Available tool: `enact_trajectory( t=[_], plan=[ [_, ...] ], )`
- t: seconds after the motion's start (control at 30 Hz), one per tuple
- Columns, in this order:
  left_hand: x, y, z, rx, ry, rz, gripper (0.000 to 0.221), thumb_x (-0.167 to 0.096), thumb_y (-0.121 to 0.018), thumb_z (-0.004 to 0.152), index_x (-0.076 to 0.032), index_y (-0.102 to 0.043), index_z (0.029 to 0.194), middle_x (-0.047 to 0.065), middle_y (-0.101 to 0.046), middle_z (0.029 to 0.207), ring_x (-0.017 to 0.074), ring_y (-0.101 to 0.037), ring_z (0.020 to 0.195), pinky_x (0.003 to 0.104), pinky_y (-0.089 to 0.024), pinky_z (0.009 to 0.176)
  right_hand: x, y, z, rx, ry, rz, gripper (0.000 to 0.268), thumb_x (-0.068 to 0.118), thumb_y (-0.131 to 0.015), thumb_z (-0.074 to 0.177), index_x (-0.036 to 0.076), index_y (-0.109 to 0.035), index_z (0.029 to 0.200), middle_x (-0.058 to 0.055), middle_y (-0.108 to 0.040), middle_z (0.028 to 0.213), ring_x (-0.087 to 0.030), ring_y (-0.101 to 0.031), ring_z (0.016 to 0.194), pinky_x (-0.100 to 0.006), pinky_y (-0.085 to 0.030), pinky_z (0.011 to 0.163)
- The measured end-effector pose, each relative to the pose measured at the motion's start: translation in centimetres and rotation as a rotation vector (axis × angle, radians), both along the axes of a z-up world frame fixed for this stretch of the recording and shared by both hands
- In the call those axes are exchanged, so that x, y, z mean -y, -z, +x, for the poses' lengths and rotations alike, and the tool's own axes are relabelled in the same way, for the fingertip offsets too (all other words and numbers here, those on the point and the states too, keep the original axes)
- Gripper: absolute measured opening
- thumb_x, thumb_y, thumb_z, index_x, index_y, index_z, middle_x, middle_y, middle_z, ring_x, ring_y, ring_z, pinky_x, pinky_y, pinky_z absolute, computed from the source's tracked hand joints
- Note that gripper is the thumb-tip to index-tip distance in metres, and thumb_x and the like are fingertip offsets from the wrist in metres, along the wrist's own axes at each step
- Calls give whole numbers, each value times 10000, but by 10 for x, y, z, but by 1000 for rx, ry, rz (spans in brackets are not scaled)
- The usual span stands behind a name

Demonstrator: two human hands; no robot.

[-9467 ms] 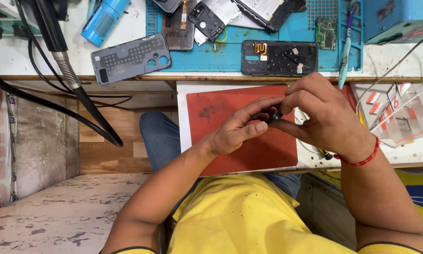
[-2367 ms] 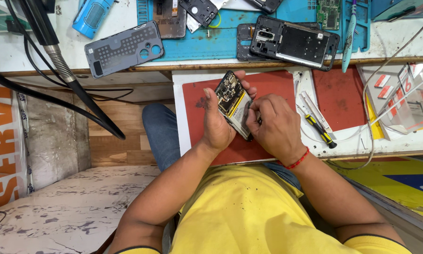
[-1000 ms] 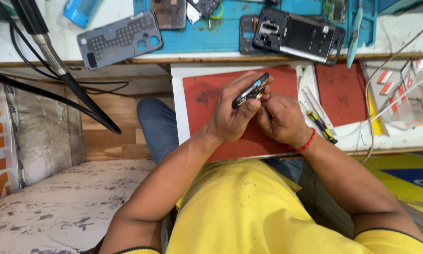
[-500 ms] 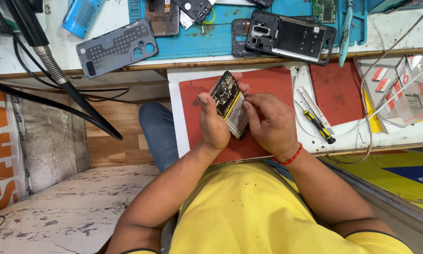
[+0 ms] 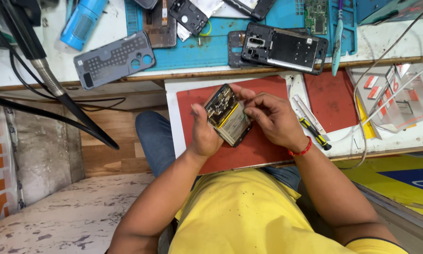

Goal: The person disassembles a smartphone using a screwdriver and a prying tool, removes the back cover, and detaches the battery. They then reassemble the device by reconnecting the battery and securing the back cover.

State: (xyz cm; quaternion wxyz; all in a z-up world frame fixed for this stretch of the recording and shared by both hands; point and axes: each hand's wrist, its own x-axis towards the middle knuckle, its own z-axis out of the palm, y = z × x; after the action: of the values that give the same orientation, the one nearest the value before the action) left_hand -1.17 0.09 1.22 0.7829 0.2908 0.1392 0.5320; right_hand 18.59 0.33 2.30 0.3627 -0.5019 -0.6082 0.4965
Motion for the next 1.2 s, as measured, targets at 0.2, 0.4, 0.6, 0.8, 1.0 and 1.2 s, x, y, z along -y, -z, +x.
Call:
enact_trajectory(
  t=[0.2, 0.4, 0.6, 0.8, 1.0, 1.2],
  plan=[
    [-12, 0, -4, -74, -11, -66, 879, -751, -389, 1046, 27, -510, 1436, 99, -627, 1221, 198, -620, 1093, 358, -546, 963, 4, -21, -2, 293, -58, 113, 180, 107, -751, 906, -19, -666, 1003, -112, -685, 914, -180, -689, 736, -297, -562, 661],
    [-16, -8, 8, -237, 97, 58, 783, -668, -433, 1062, 24, -501, 1422, 82, -635, 1220, 154, -607, 1136, 311, -526, 987, -4, -45, 11, 595, -276, 367, 170, 159, -769, 918, 9, -705, 964, -159, -692, 880, -376, -651, 733, -441, -516, 623],
    [-18, -11, 22, -272, -14, -3, 733, -618, -426, 1101, 39, -547, 1402, 83, -640, 1150, 167, -617, 1082, 323, -531, 984, 2, -40, 10, 415, -126, 267, 208, 137, -783, 866, -17, -697, 977, -127, -684, 841, -273, -695, 680, -365, -550, 608],
    [-13, -11, 27, -308, -128, -52, 716, -606, -412, 1111, 35, -562, 1392, 76, -659, 1133, 154, -622, 1100, 310, -515, 1007, 21, -17, -10, 491, 141, 353, 71, 65, -761, 849, 18, -712, 869, -106, -690, 783, -248, -675, 636, -340, -535, 587],
    [-9, -16, 16, -377, -27, 34, 736, -627, -384, 1102, 21, -572, 1396, 63, -672, 1162, 134, -622, 1044, 292, -524, 910, -2, -12, 11, 476, 143, 253, 64, 55, -742, 869, 18, -691, 859, -80, -684, 736, -173, -669, 632, -306, -534, 597],
    [-10, -7, 22, -282, -199, -129, 711, -589, -357, 1125, 41, -580, 1367, 109, -692, 1118, 187, -656, 1056, 344, -547, 963, 16, -21, 20, 290, 119, 122, 160, 81, -786, 893, 2, -732, 1021, -67, -736, 873, -120, -703, 699, -260, -548, 611]
  ],
)
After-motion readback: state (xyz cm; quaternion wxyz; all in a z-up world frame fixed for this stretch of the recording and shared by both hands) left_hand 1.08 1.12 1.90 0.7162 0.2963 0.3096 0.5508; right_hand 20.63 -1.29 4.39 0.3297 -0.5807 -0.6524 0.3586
